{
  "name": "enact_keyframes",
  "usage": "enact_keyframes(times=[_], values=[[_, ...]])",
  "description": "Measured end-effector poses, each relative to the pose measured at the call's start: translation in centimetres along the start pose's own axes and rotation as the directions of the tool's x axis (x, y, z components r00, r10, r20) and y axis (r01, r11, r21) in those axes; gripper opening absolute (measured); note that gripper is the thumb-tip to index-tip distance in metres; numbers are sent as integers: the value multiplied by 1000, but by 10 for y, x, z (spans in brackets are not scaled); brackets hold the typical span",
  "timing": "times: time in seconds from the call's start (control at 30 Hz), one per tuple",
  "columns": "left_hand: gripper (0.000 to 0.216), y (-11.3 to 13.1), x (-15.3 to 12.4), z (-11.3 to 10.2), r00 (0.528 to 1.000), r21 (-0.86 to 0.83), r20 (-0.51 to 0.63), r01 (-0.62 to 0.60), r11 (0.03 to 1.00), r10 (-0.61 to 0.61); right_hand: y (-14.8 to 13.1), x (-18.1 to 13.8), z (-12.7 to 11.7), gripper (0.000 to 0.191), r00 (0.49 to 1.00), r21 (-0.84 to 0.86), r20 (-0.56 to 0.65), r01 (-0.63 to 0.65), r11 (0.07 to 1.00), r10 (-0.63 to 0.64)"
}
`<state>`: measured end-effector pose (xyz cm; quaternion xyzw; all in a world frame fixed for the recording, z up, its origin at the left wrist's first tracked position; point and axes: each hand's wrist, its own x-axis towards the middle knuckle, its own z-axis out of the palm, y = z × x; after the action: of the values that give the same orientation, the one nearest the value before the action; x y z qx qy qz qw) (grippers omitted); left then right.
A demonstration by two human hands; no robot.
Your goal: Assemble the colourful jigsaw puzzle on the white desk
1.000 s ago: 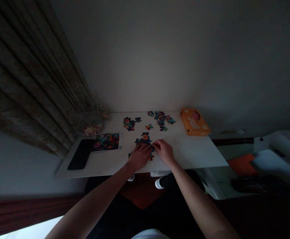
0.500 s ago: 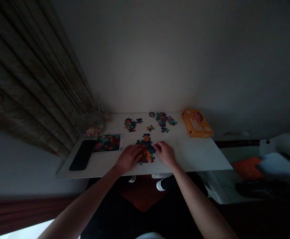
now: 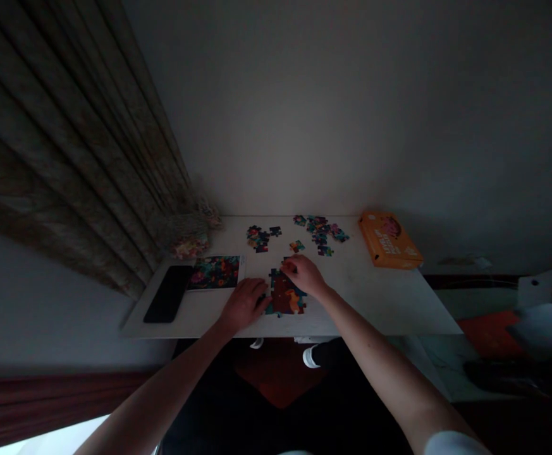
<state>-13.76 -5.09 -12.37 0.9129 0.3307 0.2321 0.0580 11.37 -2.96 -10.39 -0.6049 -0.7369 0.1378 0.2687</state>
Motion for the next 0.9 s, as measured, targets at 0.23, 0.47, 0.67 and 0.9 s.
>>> enact_keyframes(times=[0.23, 0.47, 0.67, 0.9], values=[[19, 2, 0, -4, 994, 69, -35, 107, 992, -105, -25, 86, 31, 37, 964, -120, 263, 76, 990, -42], [16, 3, 1, -2, 992, 81, -32, 121, 989, -119, -18, 113, 38, 49, 957, -215, 290, 42, 976, 23], [15, 3, 2, -4, 990, 75, -26, 137, 988, -136, -12, 113, 39, 52, 969, -115, 243, -11, 993, 39], [17, -5, 3, 1, 966, -14, -67, 250, 968, -251, -8, 95, 35, 23, 984, 153, 130, -138, 978, 119]])
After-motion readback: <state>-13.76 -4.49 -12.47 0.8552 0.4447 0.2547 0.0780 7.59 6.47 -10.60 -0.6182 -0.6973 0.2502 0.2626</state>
